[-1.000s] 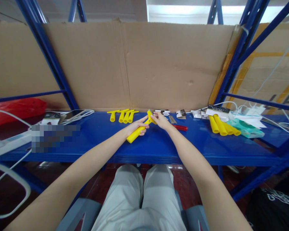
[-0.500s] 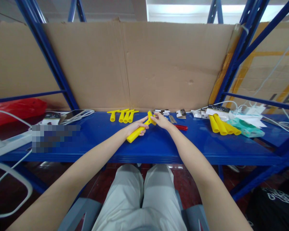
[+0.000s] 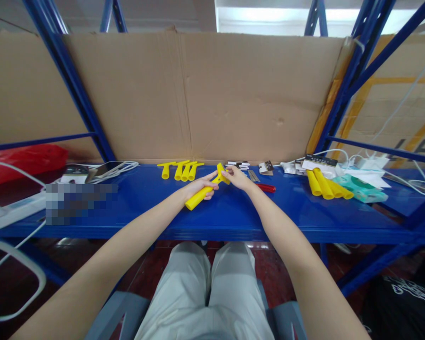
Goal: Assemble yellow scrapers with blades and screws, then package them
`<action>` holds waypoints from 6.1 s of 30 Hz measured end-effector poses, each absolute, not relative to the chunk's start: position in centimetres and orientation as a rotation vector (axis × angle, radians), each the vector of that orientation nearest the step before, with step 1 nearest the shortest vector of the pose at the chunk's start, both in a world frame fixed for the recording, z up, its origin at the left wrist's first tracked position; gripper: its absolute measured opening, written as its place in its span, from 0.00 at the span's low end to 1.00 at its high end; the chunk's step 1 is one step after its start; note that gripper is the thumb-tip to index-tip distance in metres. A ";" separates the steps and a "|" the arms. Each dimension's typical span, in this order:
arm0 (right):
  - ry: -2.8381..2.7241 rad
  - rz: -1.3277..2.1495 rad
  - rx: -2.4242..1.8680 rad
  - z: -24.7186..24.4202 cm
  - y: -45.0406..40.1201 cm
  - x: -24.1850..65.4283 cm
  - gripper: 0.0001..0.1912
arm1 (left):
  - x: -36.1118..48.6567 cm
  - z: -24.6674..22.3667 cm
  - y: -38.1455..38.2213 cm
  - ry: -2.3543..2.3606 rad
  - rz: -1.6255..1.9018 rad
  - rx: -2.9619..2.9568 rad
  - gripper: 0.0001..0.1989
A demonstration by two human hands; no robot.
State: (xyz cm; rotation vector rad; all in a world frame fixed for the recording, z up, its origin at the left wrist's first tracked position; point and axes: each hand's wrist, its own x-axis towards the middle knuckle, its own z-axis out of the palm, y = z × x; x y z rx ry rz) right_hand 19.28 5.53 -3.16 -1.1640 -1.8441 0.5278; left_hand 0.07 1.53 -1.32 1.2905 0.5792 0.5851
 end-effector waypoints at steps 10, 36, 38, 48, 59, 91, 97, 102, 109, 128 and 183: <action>-1.758 0.530 -1.137 -1.6 4.5 19.0 0.23 | -0.2 -0.2 0.6 0.444 0.646 1.220 0.41; -2.122 0.290 -1.750 -2.0 1.7 29.3 0.13 | -0.7 -0.8 1.8 0.986 0.954 1.166 0.41; -2.130 0.266 -1.749 -2.3 1.9 29.2 0.12 | -0.7 -1.0 2.0 0.972 0.959 1.161 0.42; -2.186 0.126 -1.696 -2.4 2.0 28.4 0.05 | -0.9 -1.2 2.4 0.938 0.935 1.170 0.42; -2.111 0.106 -1.418 -1.3 1.0 27.8 0.07 | -1.3 -1.2 2.5 0.893 0.905 1.162 0.43; -2.111 0.159 -1.343 -1.7 1.5 28.0 0.11 | -0.9 -0.7 1.8 0.908 0.873 1.245 0.41; -2.133 0.184 -1.402 -1.4 1.0 27.9 0.10 | -1.0 -0.7 1.8 0.969 0.876 1.302 0.41; -2.186 0.070 -1.453 -0.9 0.4 27.2 0.11 | -1.3 -0.9 2.1 1.025 0.844 1.347 0.40; -2.152 -0.181 -1.519 -0.7 -0.1 26.0 0.09 | -2.0 -1.0 2.7 1.073 0.823 1.358 0.40; -2.213 -0.166 -1.565 -0.6 -0.1 26.5 0.08 | -2.0 -1.0 2.8 1.047 0.787 1.372 0.43; -2.104 -0.513 -1.632 -0.3 -0.6 25.7 0.13 | -1.9 -1.6 2.9 1.132 0.865 1.546 0.47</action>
